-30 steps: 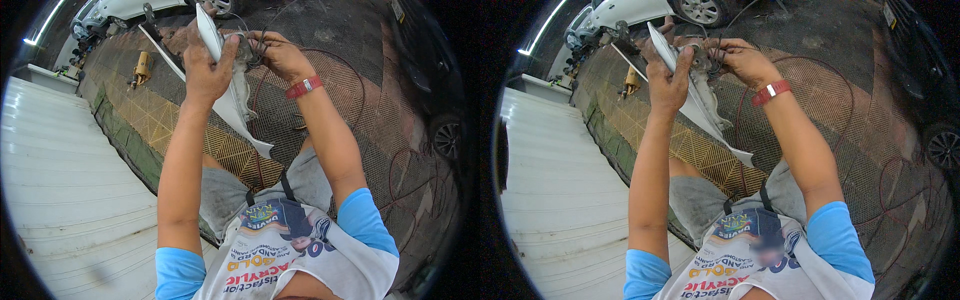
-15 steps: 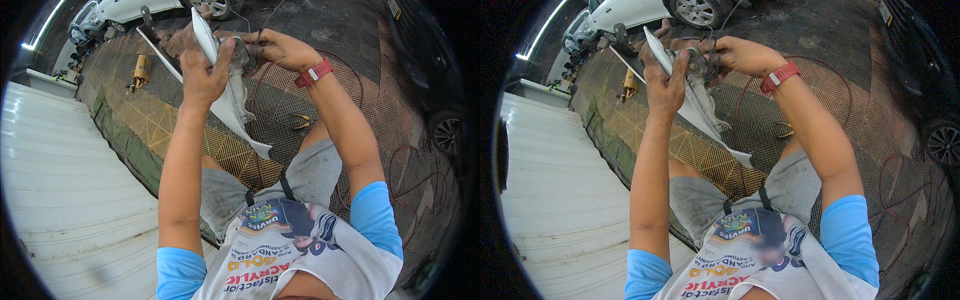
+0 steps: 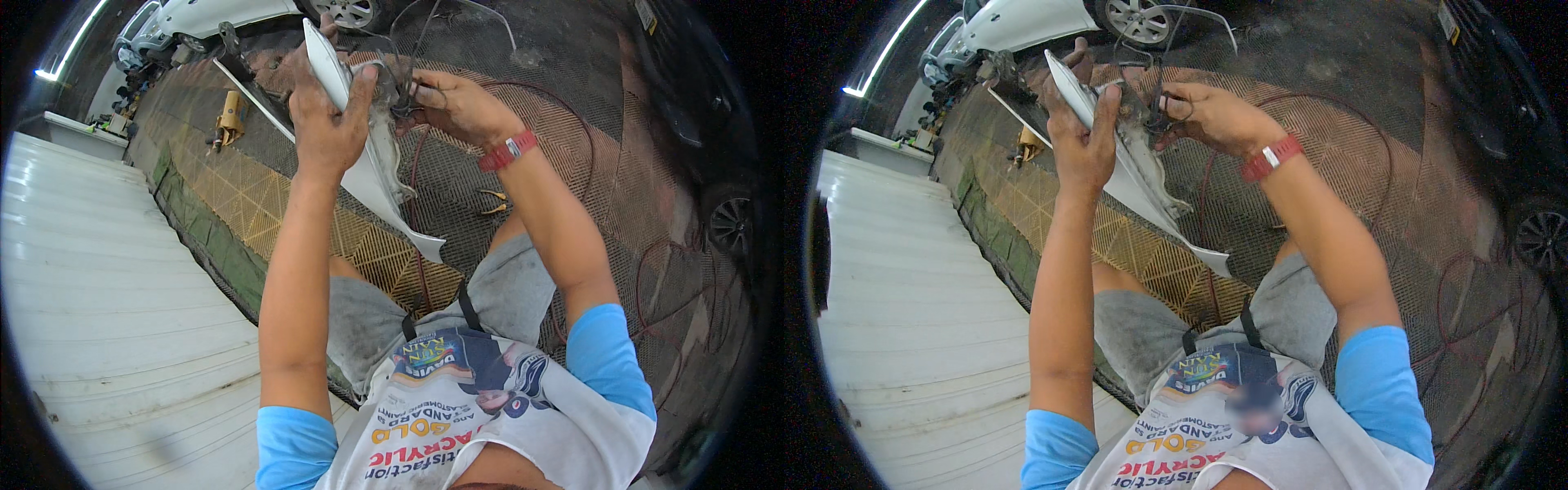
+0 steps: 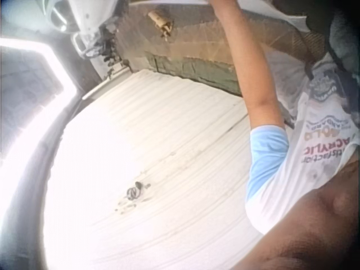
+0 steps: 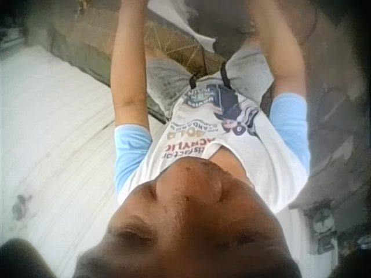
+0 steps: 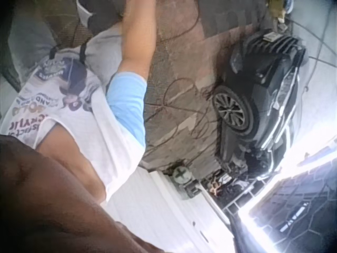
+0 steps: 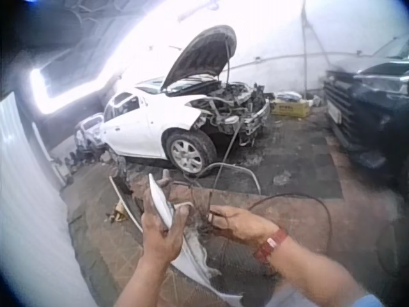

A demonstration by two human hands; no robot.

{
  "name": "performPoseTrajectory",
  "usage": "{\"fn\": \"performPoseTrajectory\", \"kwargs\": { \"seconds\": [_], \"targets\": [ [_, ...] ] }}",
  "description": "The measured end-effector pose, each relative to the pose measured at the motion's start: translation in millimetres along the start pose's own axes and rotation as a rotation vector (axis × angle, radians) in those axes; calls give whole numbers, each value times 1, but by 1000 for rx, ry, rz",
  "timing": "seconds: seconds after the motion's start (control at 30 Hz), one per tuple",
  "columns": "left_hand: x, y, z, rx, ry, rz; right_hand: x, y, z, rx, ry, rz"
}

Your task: The person removes a white car bumper from a vehicle, then sits on the floor and uses pliers to strip wires and manipulate the bumper's internal components.

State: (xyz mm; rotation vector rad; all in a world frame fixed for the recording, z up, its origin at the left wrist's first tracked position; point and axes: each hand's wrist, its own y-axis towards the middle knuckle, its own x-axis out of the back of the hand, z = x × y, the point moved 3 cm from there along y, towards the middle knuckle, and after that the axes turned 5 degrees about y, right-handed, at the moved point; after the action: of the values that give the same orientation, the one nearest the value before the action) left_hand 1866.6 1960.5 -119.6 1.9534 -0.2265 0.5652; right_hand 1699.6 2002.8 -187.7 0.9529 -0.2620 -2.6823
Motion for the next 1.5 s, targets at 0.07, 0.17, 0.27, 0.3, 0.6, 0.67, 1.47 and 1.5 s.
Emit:
{"fn": "performPoseTrajectory", "kwargs": {
  "seconds": [0.07, 0.17, 0.27, 0.3, 0.6, 0.67, 1.47, 1.5],
  "targets": [
    [2, 3, -1, -47, 46, -27, 7, 0, -6, 156, -81, -122],
    [-1, 2, 3, -47, 27, -34, 5, -13, 2, 380, -456, -335],
    [-1, -1, 0, 21, 21, -6, -7, -25, 4, 654, -739, -446],
    [-2, 0, -5, 41, 4, -1, -8, -28, 3, 732, -785, -465],
    [-16, 7, -1, -80, -8, -28, 22, -10, -32, 519, -405, -656],
    [-19, 9, -3, -102, -24, -25, 42, 9, -54, 315, 7, -606],
    [-5, 6, -1, 126, -134, 47, 41, 13, -13, 84, -205, -51],
    [-4, 4, 2, 152, -128, 72, 42, 10, -11, 106, -283, -75]
  ]
}}
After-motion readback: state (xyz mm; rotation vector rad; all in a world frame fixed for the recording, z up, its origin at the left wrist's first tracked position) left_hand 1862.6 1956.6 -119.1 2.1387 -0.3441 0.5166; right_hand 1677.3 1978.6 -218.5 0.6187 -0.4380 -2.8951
